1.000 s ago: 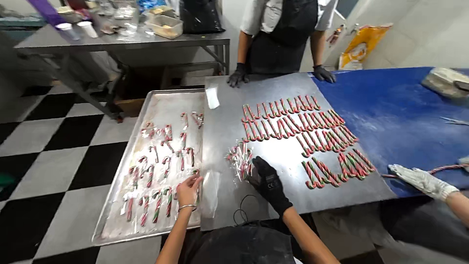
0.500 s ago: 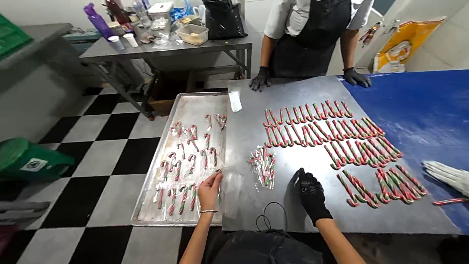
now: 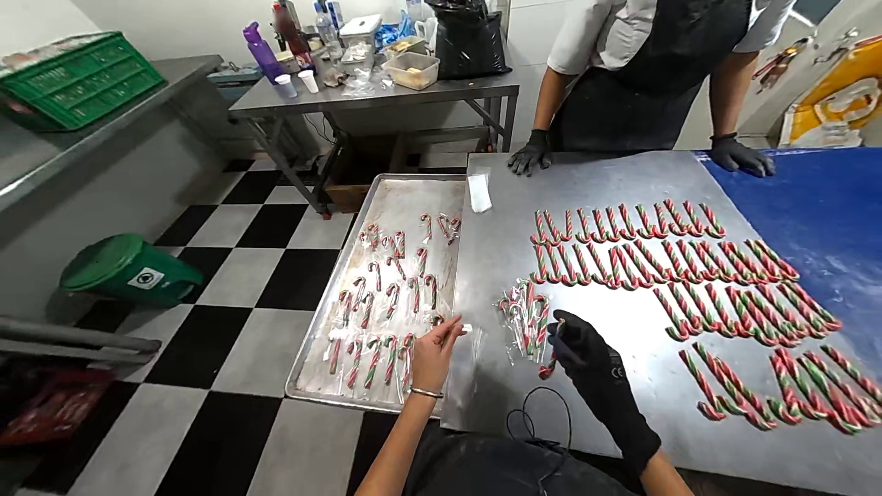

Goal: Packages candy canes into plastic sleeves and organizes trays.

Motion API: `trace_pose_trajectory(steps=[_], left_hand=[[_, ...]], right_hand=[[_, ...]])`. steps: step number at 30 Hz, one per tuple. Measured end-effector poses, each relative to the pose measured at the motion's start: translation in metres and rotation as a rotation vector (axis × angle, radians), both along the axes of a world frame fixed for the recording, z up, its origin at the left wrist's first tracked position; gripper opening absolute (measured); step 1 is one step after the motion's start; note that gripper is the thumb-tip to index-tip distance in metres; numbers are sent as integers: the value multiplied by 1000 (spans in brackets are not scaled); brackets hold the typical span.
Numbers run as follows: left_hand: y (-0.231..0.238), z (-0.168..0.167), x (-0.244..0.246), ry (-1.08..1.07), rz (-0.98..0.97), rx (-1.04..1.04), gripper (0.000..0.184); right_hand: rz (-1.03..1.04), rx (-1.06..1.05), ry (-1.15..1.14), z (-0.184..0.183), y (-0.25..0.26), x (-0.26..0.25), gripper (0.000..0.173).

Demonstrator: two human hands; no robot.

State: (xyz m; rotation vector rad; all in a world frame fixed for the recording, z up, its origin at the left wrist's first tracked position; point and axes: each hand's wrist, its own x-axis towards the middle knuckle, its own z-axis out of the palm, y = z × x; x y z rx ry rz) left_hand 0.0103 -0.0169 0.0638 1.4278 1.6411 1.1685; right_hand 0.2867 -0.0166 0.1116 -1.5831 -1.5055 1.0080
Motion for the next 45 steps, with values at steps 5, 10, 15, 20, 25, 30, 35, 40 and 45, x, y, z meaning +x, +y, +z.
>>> trace_pose_trajectory(steps=[5, 10, 15, 20, 25, 30, 35, 40, 45], left_hand=[[5, 1, -1, -76, -16, -125, 25], [4, 16, 3, -308, 58, -127, 19], [7, 33, 7, -361, -25, -158, 21], [7, 53, 23, -397, -127, -232, 24], [-2, 47, 22, -351, -203, -263, 72], [-35, 30, 22, -339, -304, -475, 20], [-40, 33, 40, -361, -186, -439, 16], [-47, 21, 40, -297, -333, -379, 26], [-42, 37, 25, -226, -435, -428, 73]], right_hand=[[29, 31, -588, -15, 14, 10, 51], [64, -229, -751, -51, 33, 37, 44], [122, -140, -737, -34, 35, 27, 51], [421, -195, 2, 7, 23, -47, 83], [285, -381, 619, -6, 28, -68, 35], [59, -337, 651, -4, 22, -52, 33], [-34, -310, 685, -5, 15, -47, 33], [-61, -302, 697, -4, 13, -48, 37], [59, -284, 640, -2, 6, -47, 48]])
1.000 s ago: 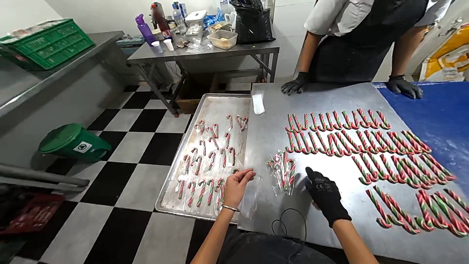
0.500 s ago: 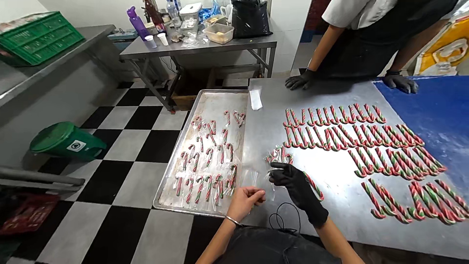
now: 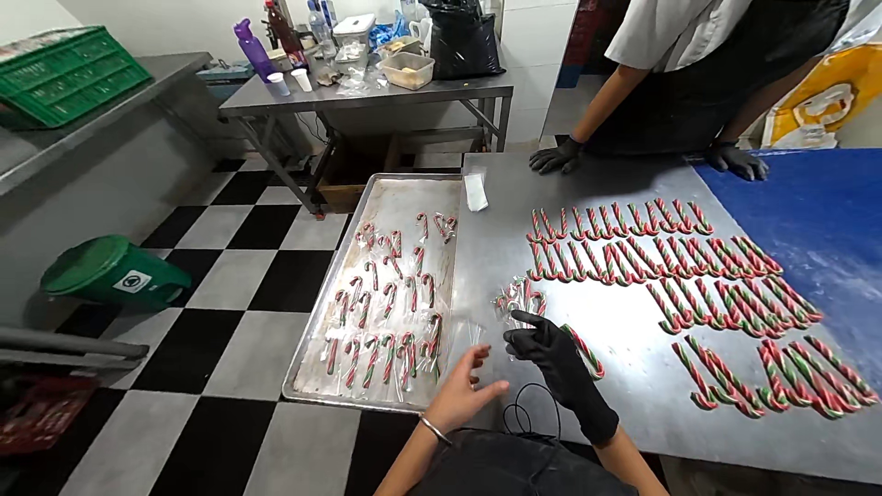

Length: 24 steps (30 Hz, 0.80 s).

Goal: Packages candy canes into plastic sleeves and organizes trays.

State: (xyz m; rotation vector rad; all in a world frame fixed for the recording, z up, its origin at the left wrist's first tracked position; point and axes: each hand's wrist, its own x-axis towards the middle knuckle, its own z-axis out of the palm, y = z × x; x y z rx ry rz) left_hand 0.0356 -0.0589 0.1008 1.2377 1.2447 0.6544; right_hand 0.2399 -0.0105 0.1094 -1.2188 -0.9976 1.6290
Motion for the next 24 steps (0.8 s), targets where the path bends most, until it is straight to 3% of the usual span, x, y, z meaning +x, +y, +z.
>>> trace_pose_trajectory(steps=[2, 3, 8, 13, 18, 21, 24], left_hand=[[13, 10, 1, -42, 140, 11, 87], [22, 14, 3, -42, 191, 39, 85], [45, 18, 18, -43, 316, 266, 22], [36, 8, 23, -147, 352, 234, 21], [30, 8, 26, -201, 481, 211, 6], [29, 3, 22, -160, 435, 243, 16], [22, 5, 15, -172, 250, 101, 60]], right_hand=[[88, 46, -67, 2, -3, 0, 61], [128, 63, -102, 3, -5, -1, 66], [190, 101, -182, 6, -15, -5, 70], [193, 114, -209, -1, -18, -2, 66], [221, 86, -214, -6, -22, -7, 65], [199, 87, -204, -6, -23, -9, 64], [92, 104, -149, -3, -22, -8, 61]])
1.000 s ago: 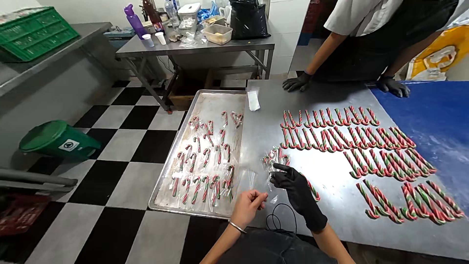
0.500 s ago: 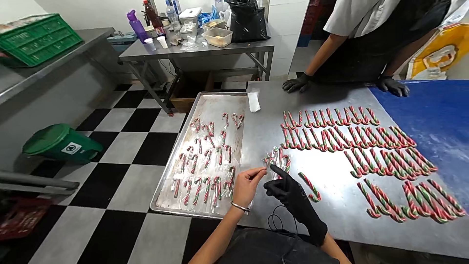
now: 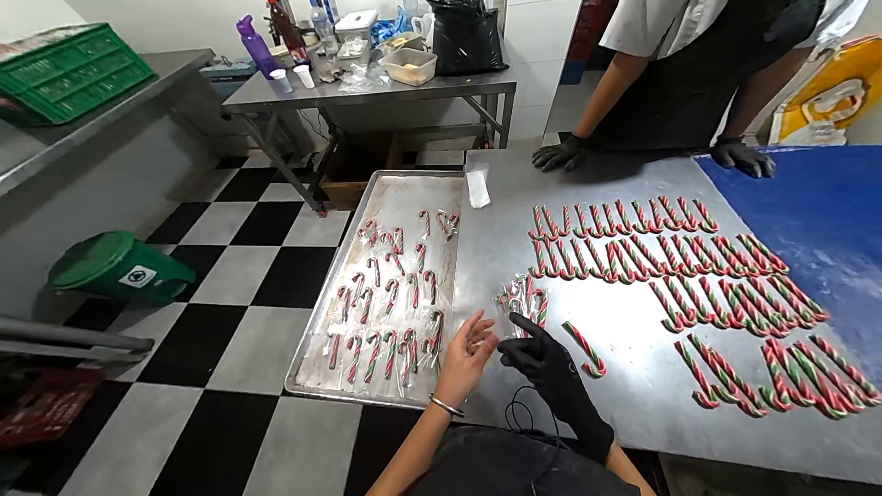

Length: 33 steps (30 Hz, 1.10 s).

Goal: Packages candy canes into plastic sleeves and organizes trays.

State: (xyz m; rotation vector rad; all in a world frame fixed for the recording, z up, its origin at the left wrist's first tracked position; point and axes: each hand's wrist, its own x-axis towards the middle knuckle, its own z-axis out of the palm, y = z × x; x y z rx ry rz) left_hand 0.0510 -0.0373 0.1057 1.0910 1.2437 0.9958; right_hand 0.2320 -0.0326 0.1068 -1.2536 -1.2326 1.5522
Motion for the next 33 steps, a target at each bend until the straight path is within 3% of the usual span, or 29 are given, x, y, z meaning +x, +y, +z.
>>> trace_pose_trajectory(steps=[2, 3, 5, 7, 10, 13, 16, 18, 20, 21, 22, 24, 25, 27, 31, 33], left_hand=[[-10, 0, -2, 13, -135, -141, 73], [-15, -2, -3, 41, -193, -178, 64], [-23, -8, -3, 93, -229, -186, 29], [-24, -9, -1, 113, -178, -184, 19], [-25, -13, 5, 141, -64, -136, 19], [-23, -18, 0, 81, -186, -71, 21], [-23, -7, -2, 16, -215, -136, 22], [-25, 2, -2, 31, -167, -63, 41], [-26, 3, -6, 200, -185, 262, 84], [-25, 2, -10, 345, -217, 472, 92], [-21, 2, -14, 505, -256, 662, 85], [-13, -1, -16, 691, -282, 942, 49], [-11, -2, -14, 654, -270, 1004, 32], [-9, -1, -7, 464, -240, 1002, 16], [-8, 1, -1, 288, -198, 837, 11], [-9, 5, -1, 207, -130, 675, 31]], right_hand=[[-104, 1, 81, 3, 2, 0, 58], [-151, 0, 126, 2, 4, 0, 55], [-222, 4, 161, 0, 7, 0, 52], [-260, -5, 176, -3, 8, -1, 49], [-284, -33, 204, -5, 8, -2, 47], [-298, -51, 232, -1, 12, -1, 47], [-305, -60, 209, -3, 13, 3, 47], [-329, -91, 198, -5, 13, 4, 46], [-336, -153, 218, -3, 14, 7, 45], [-320, -193, 242, -1, 13, 8, 45], [-292, -221, 264, 0, 9, 8, 43], [-210, -239, 293, 0, 2, 6, 39], [-159, -232, 295, -2, -2, 3, 38], [-52, -224, 270, -4, -8, 3, 38], [-39, -98, 82, -11, -5, 20, 42], [-87, 157, -439, -21, 6, 43, 49]])
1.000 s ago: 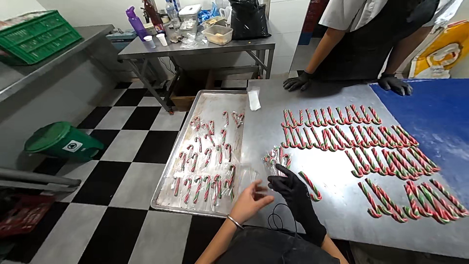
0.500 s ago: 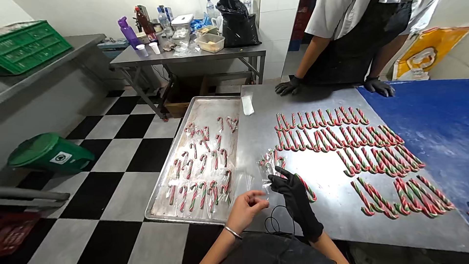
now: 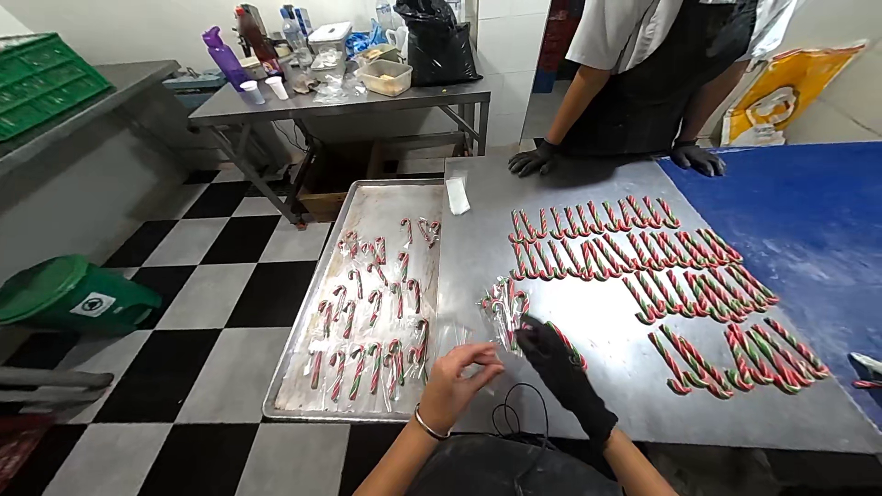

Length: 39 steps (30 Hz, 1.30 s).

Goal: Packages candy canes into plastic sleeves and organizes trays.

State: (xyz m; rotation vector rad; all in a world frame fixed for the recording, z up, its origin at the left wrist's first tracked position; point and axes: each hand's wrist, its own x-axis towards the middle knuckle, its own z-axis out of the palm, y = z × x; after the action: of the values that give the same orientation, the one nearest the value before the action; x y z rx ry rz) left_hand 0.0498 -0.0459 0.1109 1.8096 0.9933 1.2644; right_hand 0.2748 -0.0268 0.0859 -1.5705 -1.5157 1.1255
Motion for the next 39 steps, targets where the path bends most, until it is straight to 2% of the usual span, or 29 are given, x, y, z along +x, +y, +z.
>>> trace_pose_trajectory(steps=[1, 3, 4, 7, 9, 12, 13, 15, 16, 17, 20, 21, 24, 28, 33, 36, 39], left_hand=[[0, 4, -1, -20, 37, -98, 44], [0, 8, -5, -32, 94, -310, 61], [3, 9, -7, -29, 105, -401, 61], [8, 5, -11, -43, 88, -532, 32], [9, 3, -13, -86, 102, -567, 25], [6, 2, -11, -152, 197, -515, 19], [5, 2, -10, -147, 213, -464, 22], [3, 0, -11, -81, 196, -373, 44], [3, 0, -11, -47, 173, -360, 54], [3, 0, -10, -34, 159, -365, 55], [7, -3, -9, -58, 151, -407, 29], [8, -3, -10, -62, 145, -438, 26], [6, -2, -11, -78, 139, -468, 24], [2, -3, -7, -103, 202, -261, 15], [1, 1, -4, 25, 173, -64, 22], [0, 3, 1, -17, 146, 10, 23], [1, 6, 3, -42, 119, 62, 17]], right_hand=[[-19, 71, -348, -3, 7, 13, 57], [-20, -57, -772, -10, 20, 27, 68], [-9, -161, -896, -16, 23, 26, 66], [17, -229, -1025, -31, 19, 7, 55], [62, -220, -951, -27, 13, 1, 57], [-15, -50, -455, -3, 8, 8, 50], [-58, 25, -242, 9, 5, 8, 47], [-151, 138, 75, 42, -4, 1, 53], [-173, 196, 172, 59, -7, -3, 59], [-184, 250, 216, 72, -9, -7, 65], [-193, 396, 122, 83, -12, -14, 64], [-184, 419, 107, 81, -12, -15, 62], [-184, 430, 91, 74, -12, -21, 58], [-184, 470, 126, 77, -16, -25, 58], [-135, 551, 194, 82, -21, -32, 54], [-50, 564, 211, 75, -21, -37, 45], [23, 662, -40, 60, -20, -37, 31]])
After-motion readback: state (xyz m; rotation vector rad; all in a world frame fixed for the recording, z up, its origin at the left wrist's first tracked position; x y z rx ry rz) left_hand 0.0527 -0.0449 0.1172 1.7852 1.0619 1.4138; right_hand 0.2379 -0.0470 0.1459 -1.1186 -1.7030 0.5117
